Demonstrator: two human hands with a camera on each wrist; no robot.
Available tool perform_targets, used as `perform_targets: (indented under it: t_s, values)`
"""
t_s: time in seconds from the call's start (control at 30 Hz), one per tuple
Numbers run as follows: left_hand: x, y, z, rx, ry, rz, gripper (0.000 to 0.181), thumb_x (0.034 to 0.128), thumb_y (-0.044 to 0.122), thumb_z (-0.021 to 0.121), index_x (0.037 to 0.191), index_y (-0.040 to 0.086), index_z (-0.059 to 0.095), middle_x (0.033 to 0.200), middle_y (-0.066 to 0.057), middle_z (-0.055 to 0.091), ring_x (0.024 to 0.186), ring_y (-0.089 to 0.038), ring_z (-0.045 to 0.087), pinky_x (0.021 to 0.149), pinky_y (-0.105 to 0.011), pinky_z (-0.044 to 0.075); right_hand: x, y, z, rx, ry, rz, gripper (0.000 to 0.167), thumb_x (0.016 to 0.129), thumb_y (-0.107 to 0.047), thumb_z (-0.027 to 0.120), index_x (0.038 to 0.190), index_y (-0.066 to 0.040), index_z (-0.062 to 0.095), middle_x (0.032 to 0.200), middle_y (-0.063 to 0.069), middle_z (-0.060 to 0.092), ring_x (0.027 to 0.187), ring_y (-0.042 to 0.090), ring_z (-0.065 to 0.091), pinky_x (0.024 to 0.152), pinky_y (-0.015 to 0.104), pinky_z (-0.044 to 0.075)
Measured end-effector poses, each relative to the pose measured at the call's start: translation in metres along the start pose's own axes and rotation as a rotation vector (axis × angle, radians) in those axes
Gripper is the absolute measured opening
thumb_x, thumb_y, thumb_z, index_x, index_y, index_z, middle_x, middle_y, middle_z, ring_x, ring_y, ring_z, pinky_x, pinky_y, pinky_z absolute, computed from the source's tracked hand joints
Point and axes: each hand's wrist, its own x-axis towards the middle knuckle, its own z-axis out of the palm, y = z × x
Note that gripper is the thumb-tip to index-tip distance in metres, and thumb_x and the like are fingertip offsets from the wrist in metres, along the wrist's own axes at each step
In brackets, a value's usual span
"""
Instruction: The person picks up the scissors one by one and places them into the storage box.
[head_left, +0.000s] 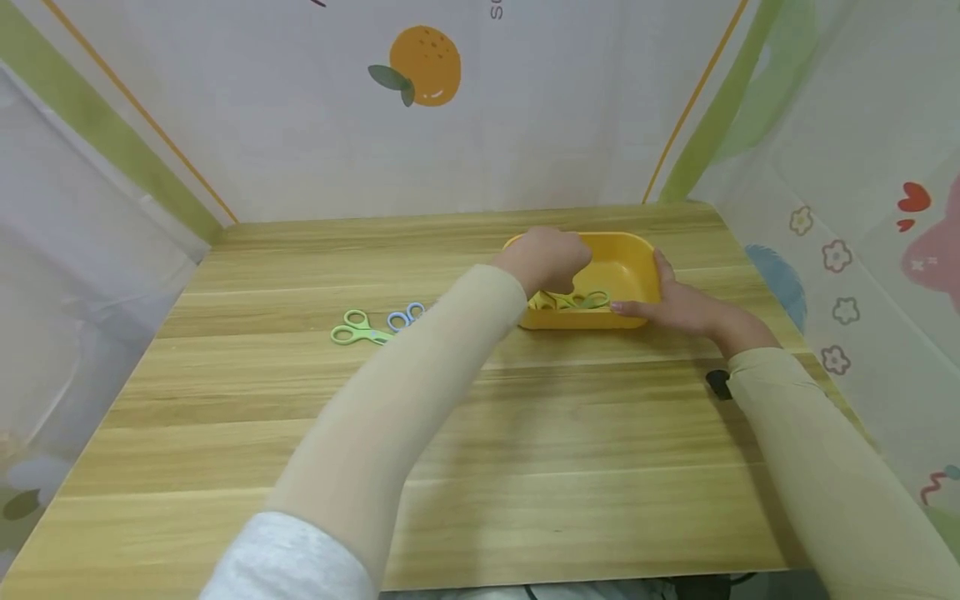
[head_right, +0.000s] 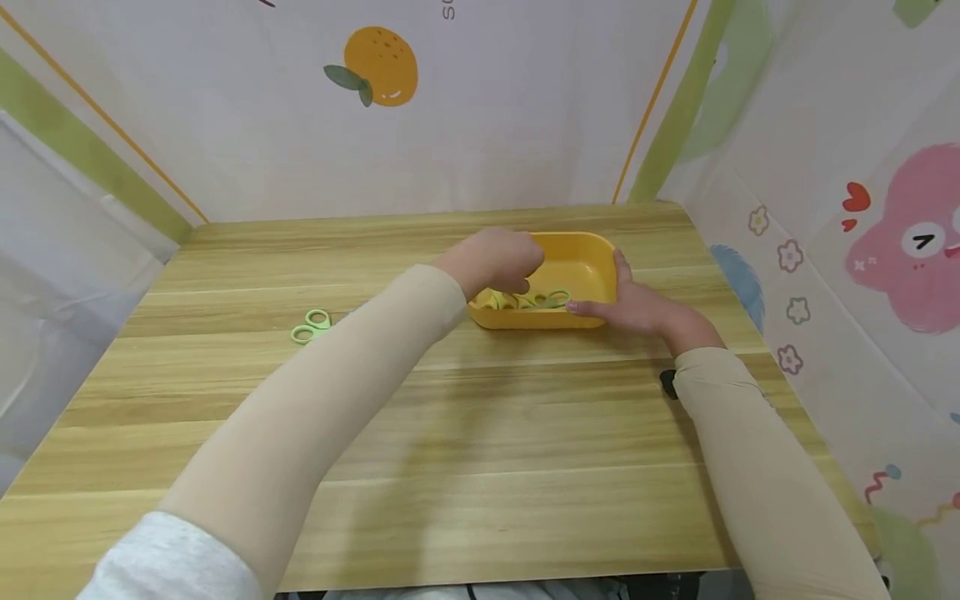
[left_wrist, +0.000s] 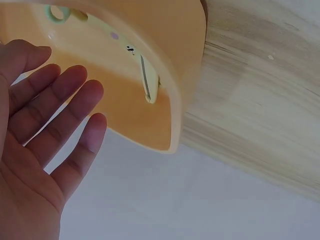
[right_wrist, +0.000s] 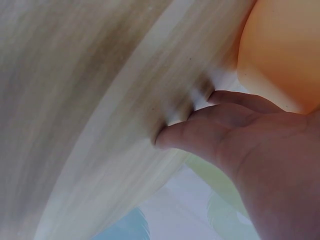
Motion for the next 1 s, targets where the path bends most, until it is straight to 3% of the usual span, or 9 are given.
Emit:
perform_targets:
  t_s: [0.1,0.4,0.67,1.0]
  values:
    - [-0.002,-0.002,0.000,0.007,0.012,0.005,0.009,0.1055,0.018,0.062,0.113,0.014,0.065,0.111,0.002,0.063,0.093,-0.015,0.052,0.090,-0.035,0.055,0.000,0.000,0.000,0.000,0.001,-0.003,0.137,0.092,-0.080,0.059,0.156,-0.018,-0.044,0.169,0.043,0.013,0.156,0.060,0.023,0.125,0.074,0.022]
    - [-0.011,-0.016,0.003,-0.016,0.008,0.014,0.006,0.1045,0.017,0.065,0.108,0.013,0.064,0.102,0.001,0.059,0.089,-0.014,0.049,0.082,-0.032,0.049,0.001,0.000,0.001,-0.003,-0.001,-0.006,0.137,0.092,-0.080,0.059,0.156,-0.018,-0.044,0.168,0.044,0.016,0.155,0.060,0.026,0.125,0.074,0.023]
    - [-0.019,-0.034,0.000,-0.038,-0.045,0.022,0.031,0.1035,0.013,0.062,0.079,0.018,0.045,0.082,0.003,0.040,0.076,-0.013,0.036,0.071,-0.029,0.036,0.000,0.001,0.001,-0.018,0.003,-0.007,0.136,0.092,-0.080,0.058,0.156,-0.017,-0.044,0.168,0.045,0.013,0.155,0.062,0.024,0.125,0.075,0.022]
    - [-0.055,-0.052,-0.005,0.025,-0.017,0.049,0.027,0.0956,0.005,0.059,0.076,0.017,0.046,0.077,0.002,0.039,0.075,-0.016,0.036,0.068,-0.031,0.034,0.002,0.003,0.002,-0.024,0.012,-0.018,0.135,0.093,-0.079,0.059,0.157,-0.017,-0.043,0.167,0.045,0.014,0.154,0.062,0.024,0.125,0.075,0.021]
